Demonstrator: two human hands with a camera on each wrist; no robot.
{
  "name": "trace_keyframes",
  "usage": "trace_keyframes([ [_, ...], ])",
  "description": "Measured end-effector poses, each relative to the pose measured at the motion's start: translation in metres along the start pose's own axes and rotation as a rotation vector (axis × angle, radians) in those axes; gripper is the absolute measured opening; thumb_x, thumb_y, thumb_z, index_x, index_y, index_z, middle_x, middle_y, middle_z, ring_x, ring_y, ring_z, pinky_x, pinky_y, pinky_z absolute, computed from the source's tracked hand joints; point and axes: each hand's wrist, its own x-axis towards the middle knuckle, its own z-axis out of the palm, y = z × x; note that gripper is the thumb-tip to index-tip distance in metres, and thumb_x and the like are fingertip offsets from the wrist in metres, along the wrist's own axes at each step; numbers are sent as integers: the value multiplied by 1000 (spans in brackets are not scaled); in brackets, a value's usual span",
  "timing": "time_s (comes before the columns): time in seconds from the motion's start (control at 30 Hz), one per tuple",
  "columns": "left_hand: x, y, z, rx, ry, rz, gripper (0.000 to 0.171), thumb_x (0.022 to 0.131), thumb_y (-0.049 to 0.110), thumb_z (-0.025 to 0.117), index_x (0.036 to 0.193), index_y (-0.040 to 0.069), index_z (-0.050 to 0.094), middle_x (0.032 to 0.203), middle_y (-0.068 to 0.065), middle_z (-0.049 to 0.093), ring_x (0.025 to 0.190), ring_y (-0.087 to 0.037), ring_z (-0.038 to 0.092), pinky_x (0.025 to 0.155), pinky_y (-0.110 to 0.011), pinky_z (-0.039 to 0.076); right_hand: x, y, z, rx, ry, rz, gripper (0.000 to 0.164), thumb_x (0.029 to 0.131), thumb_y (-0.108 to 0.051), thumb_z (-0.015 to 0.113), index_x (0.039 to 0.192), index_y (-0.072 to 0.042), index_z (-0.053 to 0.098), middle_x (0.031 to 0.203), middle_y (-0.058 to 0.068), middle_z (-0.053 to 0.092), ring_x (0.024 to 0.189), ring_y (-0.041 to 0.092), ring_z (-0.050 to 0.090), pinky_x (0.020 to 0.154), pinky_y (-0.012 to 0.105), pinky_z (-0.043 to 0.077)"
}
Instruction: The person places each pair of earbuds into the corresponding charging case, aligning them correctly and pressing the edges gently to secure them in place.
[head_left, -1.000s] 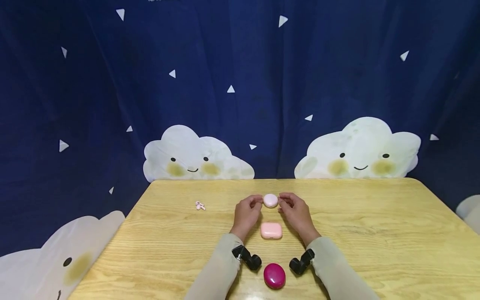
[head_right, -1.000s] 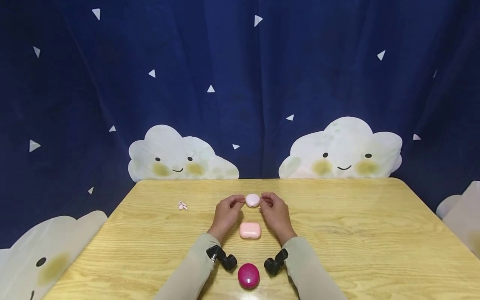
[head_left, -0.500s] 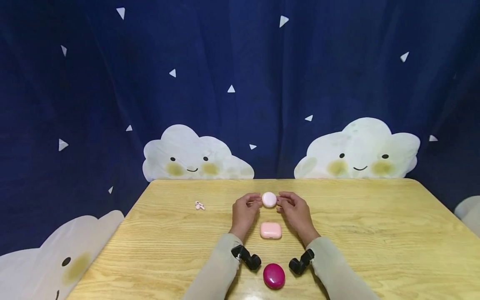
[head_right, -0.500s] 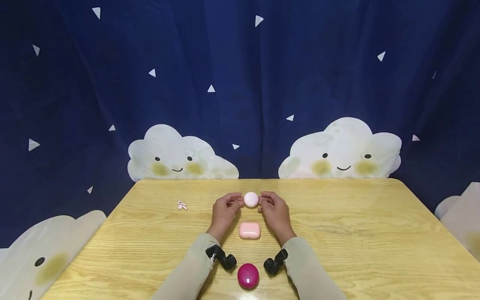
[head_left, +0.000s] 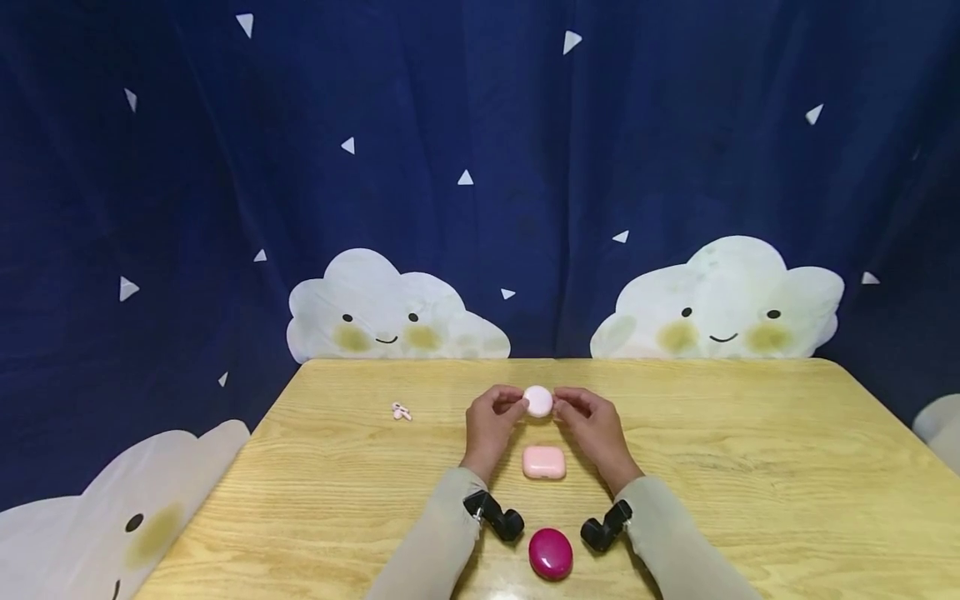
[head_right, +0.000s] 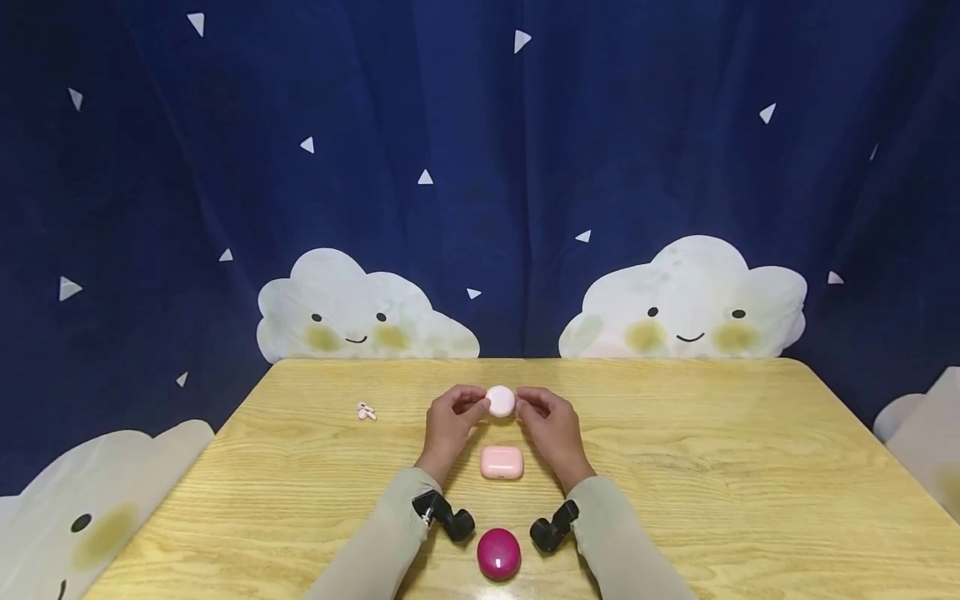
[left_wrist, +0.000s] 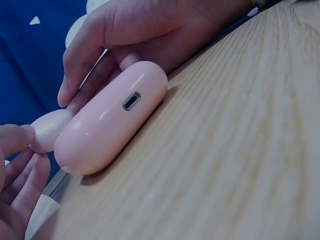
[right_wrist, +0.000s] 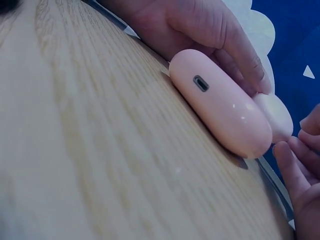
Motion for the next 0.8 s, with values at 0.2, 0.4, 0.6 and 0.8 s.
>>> trace_keyframes([
  [0.2, -1, 1, 0, -120, -47, -35, 20, 76, 16, 72, 94, 11, 66, 86, -5, 66, 77, -15, 61, 64, -24, 51, -2, 0, -3, 61, -9, -1, 28, 81, -23, 68, 104, -7, 66, 103, 8, 64, 89, 14, 59, 75, 26, 50],
  [0.4, -3, 7, 0, -316, -146, -70, 27, 79, 6, 68, 104, -1, 62, 95, -19, 62, 82, -22, 61, 71, -34, 53, -5, 2, -7, 124, -17, 37, 34, 78, -28, 70, 106, -11, 65, 104, 8, 64, 92, 15, 58, 77, 27, 49],
  [0.6, -4, 15, -6, -385, -208, -87, 30, 80, 6, 67, 109, -1, 61, 99, -18, 61, 84, -18, 62, 77, -41, 51, -3, -1, -4, 301, -51, 75, 37, 79, -19, 69, 112, -7, 61, 107, 11, 60, 94, 17, 57, 81, 31, 49],
  [0.8, -1, 2, 1, -400, -201, -86, 27, 80, 13, 67, 107, 6, 64, 97, -13, 62, 82, -19, 61, 74, -35, 52, -4, -4, -6, 486, -151, 108, 45, 84, -11, 62, 124, 2, 48, 110, 13, 59, 93, 16, 59, 84, 34, 48],
])
